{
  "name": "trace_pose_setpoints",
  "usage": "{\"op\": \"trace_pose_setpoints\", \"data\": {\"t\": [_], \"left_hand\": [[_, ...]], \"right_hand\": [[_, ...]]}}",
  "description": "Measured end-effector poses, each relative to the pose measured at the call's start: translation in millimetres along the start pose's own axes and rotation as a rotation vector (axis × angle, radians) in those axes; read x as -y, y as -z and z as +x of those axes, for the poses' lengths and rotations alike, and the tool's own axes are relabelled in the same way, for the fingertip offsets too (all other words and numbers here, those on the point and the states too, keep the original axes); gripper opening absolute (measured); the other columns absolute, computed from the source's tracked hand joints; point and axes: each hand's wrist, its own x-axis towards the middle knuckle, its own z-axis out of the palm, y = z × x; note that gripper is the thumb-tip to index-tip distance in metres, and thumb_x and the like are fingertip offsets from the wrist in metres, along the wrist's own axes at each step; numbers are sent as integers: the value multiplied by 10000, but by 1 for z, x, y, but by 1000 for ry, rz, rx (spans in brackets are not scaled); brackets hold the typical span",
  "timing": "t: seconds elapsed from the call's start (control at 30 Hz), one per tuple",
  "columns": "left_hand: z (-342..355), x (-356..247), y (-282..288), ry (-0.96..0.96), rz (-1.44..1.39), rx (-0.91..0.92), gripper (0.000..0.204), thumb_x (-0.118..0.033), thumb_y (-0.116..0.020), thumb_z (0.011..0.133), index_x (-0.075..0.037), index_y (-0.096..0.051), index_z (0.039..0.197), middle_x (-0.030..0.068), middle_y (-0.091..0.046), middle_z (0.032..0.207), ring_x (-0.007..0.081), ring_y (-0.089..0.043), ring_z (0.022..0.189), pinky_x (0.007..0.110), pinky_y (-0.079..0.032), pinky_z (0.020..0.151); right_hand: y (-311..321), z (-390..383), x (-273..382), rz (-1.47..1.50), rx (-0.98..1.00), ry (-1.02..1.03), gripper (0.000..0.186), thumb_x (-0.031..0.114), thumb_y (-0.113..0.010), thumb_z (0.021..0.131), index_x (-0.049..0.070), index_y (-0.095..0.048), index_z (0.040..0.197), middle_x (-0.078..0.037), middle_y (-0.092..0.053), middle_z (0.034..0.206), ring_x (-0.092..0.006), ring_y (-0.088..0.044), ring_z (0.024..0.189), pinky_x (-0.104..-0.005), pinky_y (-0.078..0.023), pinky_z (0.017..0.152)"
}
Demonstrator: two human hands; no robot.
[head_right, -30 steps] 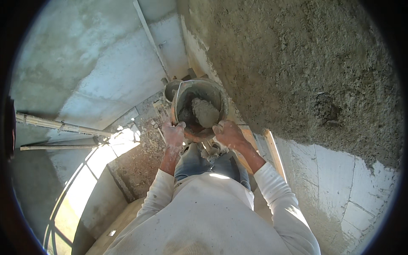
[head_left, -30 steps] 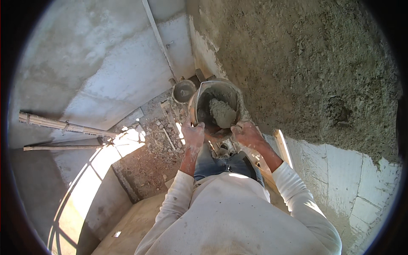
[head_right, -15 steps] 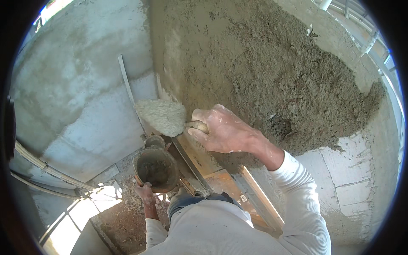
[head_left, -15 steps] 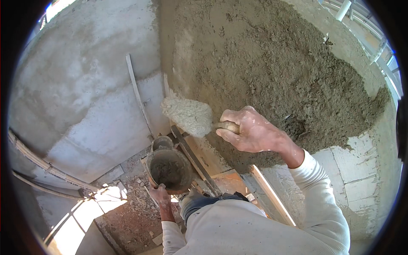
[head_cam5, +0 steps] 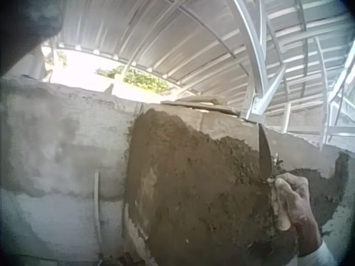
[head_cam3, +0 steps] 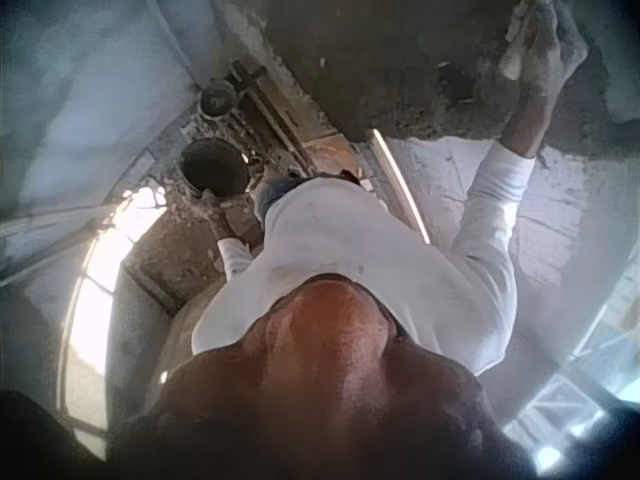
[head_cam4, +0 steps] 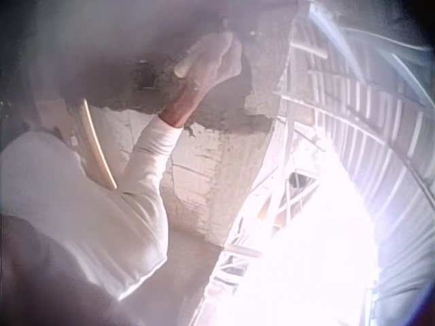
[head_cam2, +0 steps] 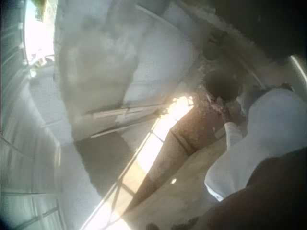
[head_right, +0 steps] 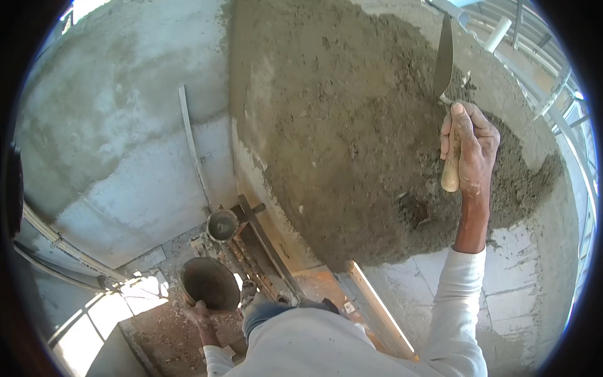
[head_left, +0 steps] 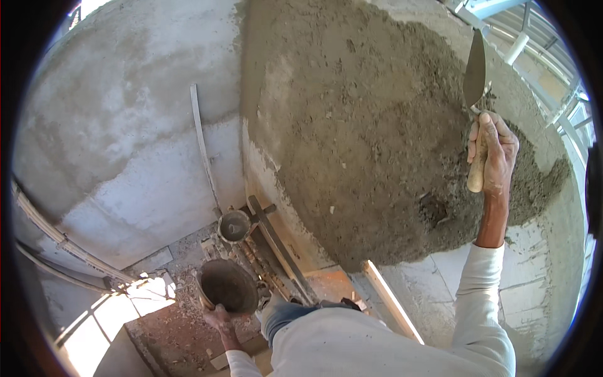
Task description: The recorder is applying wet plaster or mortar to a wall surface using a trowel.
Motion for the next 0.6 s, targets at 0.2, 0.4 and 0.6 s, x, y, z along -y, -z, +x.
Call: {"op": "trace_pose_setpoints", "data": {"t": [0.2,0.4,0.6], "left_hand": [[13,-31,-73,-241,405,65,417,-52,-618,773,78,-679,1165,267,-739,962,413,-737,888,470,-559,800],[-44,-111,-132,-356,434,436,572,-33,-649,751,89,-621,1309,239,-714,865,348,-715,822,436,-551,785],[-96,-147,-173,-576,393,651,566,-43,-646,767,3,-645,1331,281,-733,1043,409,-731,987,437,-554,875]], "right_hand": [[-48,-139,-109,-497,771,-644,236,222,-592,916,32,-724,869,-106,-658,683,-191,-600,579,-356,-515,563],[-164,-285,-153,-659,1264,-408,314,223,-684,823,-5,-705,1038,-258,-730,1000,-432,-714,974,-516,-548,865],[-189,-329,-138,-712,1167,-103,287,201,-732,778,-19,-701,960,-186,-724,917,-329,-741,898,-462,-563,788]]}}
